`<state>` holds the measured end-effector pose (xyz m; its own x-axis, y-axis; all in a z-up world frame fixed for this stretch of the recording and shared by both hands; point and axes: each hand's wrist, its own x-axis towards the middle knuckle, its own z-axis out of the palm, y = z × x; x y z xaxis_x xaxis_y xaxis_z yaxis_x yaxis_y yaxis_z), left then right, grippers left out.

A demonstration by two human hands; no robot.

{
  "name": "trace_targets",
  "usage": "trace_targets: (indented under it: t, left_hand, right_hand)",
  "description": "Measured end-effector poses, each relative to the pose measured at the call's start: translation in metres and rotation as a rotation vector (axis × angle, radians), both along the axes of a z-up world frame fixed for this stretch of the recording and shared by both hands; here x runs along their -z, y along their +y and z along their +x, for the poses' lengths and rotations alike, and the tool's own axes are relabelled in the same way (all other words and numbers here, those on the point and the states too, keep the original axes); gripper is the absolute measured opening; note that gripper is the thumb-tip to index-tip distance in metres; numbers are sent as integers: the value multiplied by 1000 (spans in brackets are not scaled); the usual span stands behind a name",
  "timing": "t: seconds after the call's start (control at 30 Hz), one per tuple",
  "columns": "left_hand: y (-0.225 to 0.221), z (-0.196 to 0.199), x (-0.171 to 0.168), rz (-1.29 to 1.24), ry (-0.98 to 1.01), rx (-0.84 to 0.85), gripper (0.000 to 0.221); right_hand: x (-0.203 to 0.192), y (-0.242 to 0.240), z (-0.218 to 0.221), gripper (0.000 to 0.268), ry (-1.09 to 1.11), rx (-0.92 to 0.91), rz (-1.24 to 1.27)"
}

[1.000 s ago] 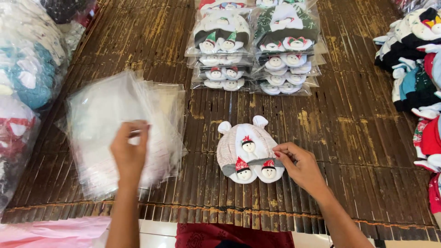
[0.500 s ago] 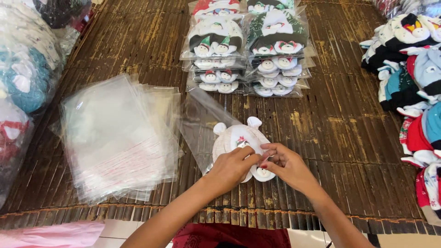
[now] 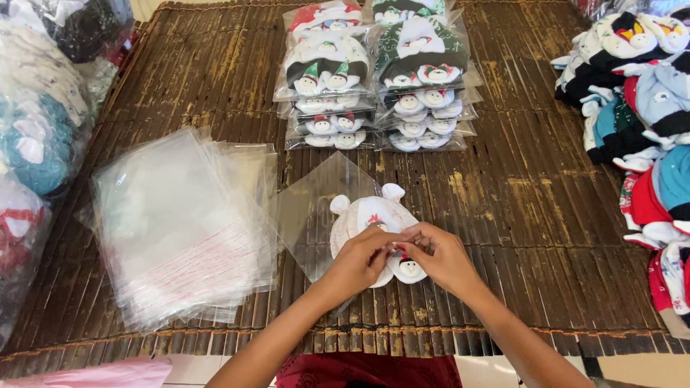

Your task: Packaging small fabric items like baby hats and socks into clear plastic bags.

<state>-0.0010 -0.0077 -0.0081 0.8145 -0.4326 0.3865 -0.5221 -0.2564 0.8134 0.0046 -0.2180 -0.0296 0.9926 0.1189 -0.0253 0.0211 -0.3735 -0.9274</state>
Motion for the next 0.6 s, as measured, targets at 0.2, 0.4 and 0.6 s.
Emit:
trace_targets:
  t: [0.2, 0.4, 0.6]
  left_hand:
    - [8, 6, 9, 1, 61, -98, 42]
    - [21, 13, 9, 79, 12, -199, 18]
    - [20, 14, 25, 180, 10, -210, 13]
  right_hand:
    - [0, 2, -2, 18, 18, 33, 33]
    - [-2, 0, -3, 10, -109, 67, -35]
    - [-30, 9, -6, 3, -268, 33, -161]
